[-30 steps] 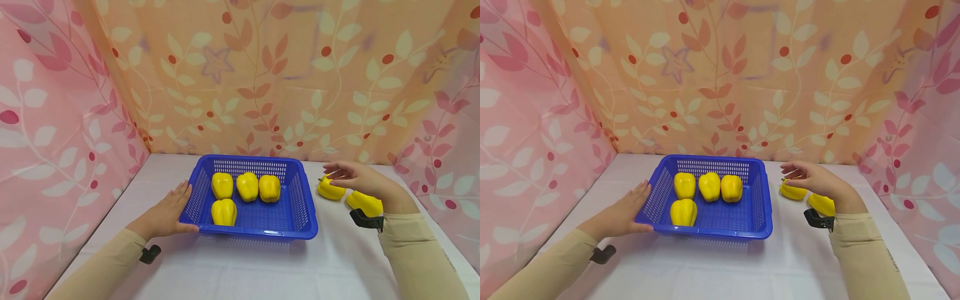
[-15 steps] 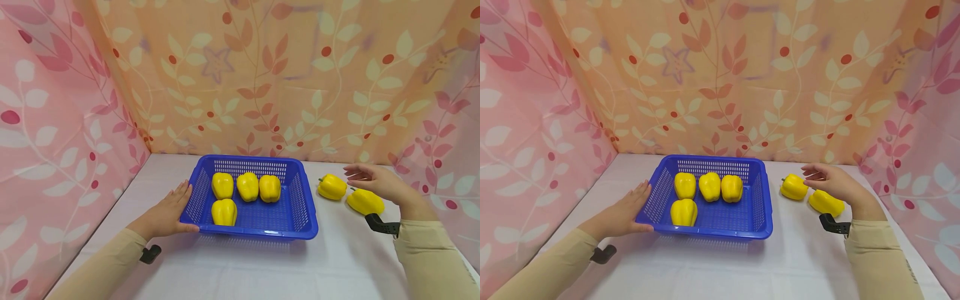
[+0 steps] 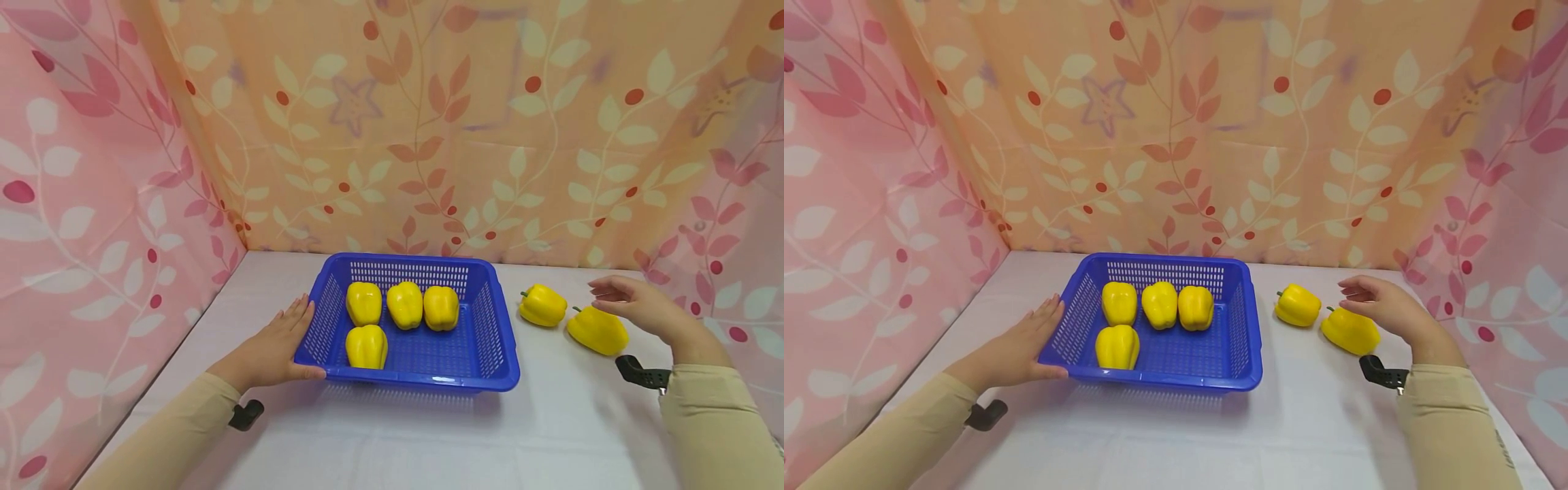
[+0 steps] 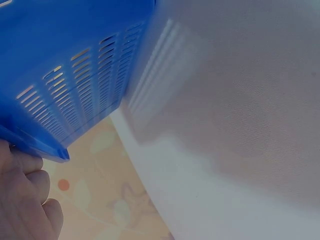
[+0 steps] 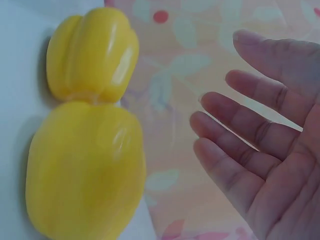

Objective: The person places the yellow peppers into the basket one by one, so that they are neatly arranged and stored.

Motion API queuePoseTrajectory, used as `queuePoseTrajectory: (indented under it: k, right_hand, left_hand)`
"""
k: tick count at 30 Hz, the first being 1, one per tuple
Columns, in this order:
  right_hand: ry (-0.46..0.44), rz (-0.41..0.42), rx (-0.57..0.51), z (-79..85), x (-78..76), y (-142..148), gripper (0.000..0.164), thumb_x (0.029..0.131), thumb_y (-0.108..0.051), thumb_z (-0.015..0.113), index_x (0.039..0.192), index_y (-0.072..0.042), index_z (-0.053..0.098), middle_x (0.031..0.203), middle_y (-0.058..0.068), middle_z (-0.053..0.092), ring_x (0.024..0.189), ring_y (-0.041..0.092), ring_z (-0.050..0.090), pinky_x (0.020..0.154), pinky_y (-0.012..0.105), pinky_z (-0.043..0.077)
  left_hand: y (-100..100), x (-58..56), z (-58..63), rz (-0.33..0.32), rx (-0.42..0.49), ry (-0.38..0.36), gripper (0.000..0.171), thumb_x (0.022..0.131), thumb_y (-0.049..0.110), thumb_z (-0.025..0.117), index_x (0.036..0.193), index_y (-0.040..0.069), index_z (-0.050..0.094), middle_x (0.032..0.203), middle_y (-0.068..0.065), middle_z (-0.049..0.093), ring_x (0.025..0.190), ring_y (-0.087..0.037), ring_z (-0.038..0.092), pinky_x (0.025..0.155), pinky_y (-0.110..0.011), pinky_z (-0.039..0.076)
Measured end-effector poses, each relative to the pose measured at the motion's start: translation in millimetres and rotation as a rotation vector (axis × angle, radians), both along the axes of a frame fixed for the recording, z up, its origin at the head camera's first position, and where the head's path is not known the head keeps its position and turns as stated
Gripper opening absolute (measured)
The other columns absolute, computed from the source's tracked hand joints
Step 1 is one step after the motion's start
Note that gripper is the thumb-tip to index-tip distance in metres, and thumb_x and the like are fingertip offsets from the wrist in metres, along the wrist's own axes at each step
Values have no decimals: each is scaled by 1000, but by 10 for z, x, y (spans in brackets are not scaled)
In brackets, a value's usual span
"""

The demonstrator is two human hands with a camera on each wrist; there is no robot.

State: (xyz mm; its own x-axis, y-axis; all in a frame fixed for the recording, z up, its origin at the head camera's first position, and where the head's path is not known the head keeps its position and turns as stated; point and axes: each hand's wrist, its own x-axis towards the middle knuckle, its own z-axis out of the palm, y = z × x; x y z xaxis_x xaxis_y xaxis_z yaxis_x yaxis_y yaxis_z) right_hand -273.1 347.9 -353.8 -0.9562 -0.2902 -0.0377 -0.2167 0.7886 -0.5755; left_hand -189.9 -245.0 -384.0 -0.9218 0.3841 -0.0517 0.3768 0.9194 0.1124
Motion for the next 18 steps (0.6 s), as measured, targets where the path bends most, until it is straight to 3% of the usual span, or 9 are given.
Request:
queuePoseTrajectory:
  k: [9, 18]
  right_hand:
    - [-54, -37, 3, -126, -41, 162, 56, 92, -39, 52, 131, 0, 42, 127, 28, 45, 114, 46, 42, 88, 64, 36]
    - [-160, -81, 7, -251, -62, 242, 67, 89, -47, 52, 138, -5, 35, 141, 31, 24, 120, 54, 24, 81, 73, 28]
  left_hand:
    - [-5, -2, -9, 5, -6, -3, 122, 65, 80, 50, 146, 2, 3, 153, -16, 0, 140, -31, 1, 109, -52, 14]
    - [-2, 0, -1, 4, -9, -3, 122, 65, 81, 48, 146, 2, 4, 153, -16, 0, 140, -31, 1, 109, -52, 14]
